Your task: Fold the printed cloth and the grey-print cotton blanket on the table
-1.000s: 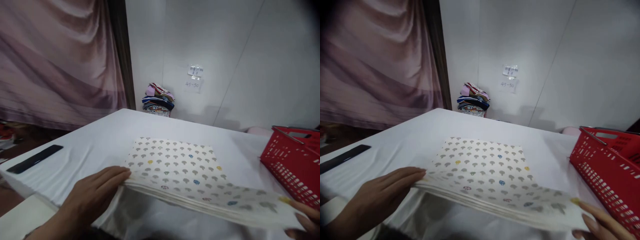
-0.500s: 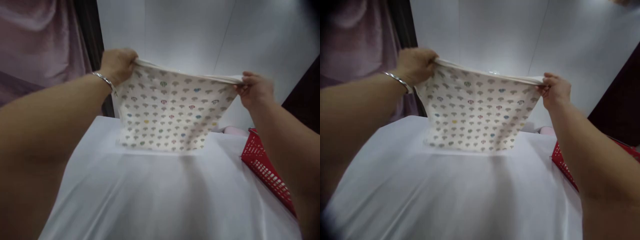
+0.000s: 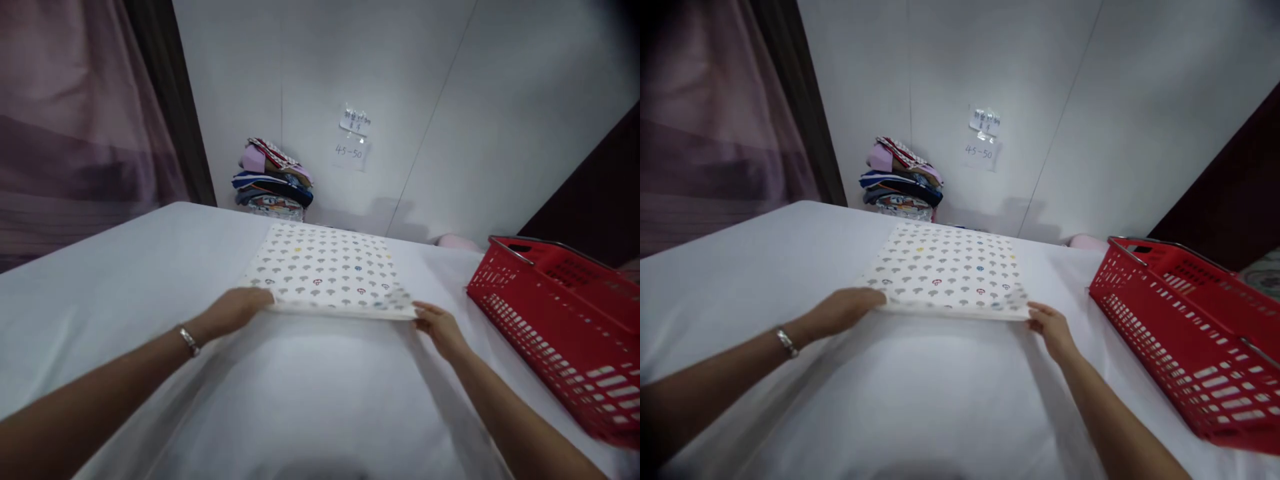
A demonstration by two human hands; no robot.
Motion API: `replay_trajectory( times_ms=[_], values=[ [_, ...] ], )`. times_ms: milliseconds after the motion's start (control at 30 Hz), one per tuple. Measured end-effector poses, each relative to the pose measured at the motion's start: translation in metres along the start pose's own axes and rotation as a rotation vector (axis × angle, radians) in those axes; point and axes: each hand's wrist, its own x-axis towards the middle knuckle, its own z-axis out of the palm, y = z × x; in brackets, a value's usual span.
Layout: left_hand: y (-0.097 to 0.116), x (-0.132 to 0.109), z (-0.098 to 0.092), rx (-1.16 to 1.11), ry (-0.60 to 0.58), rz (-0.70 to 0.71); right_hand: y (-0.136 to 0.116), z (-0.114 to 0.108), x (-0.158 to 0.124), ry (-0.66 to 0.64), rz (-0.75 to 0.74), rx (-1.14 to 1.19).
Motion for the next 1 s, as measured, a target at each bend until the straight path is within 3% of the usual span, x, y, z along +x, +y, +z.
replay_trajectory(
  times_ms=[100, 233, 400, 533, 633, 767, 833, 900, 1000],
  values=[
    [0.016, -0.027, 0.036, -0.076, 0.03, -0.012, 0.038, -0.009, -0.019, 0.034, 0.09, 0.03],
    [0.022, -0.044, 0.032, -0.075, 0.155, -0.065, 0.033, -0.018, -0.043, 0.011, 0.024, 0.1],
    [0.035, -0.061, 0.034, -0.069, 0.051, -0.046, 0.038, -0.023, -0.058, 0.036, 0.167, -0.051],
    [0.05, -0.066, 0.043, -0.034, 0.034, -0.082, 0.052, -0.022, -0.059, 0.053, 0.121, -0.271],
    [0.06, -0.064, 0.046, 0.004, 0.04, -0.114, 0.054, -0.021, -0.063, 0.08, -0.042, -0.591],
    [0.08, -0.053, 0.052, -0.035, 0.072, -0.1, 0.053, -0.02, -0.072, 0.121, -0.502, -1.136],
    [0.093, -0.044, 0.057, -0.093, 0.072, -0.074, 0.052, -0.014, -0.076, 0.102, -0.695, -1.266],
    [0.105, -0.032, 0.062, -0.153, 0.066, -0.043, 0.049, -0.002, -0.077, -0.007, -0.828, -1.267],
    [0.124, -0.011, 0.067, -0.217, 0.058, 0.001, 0.044, 0.025, -0.075, -0.317, -0.892, -1.178]
  ],
)
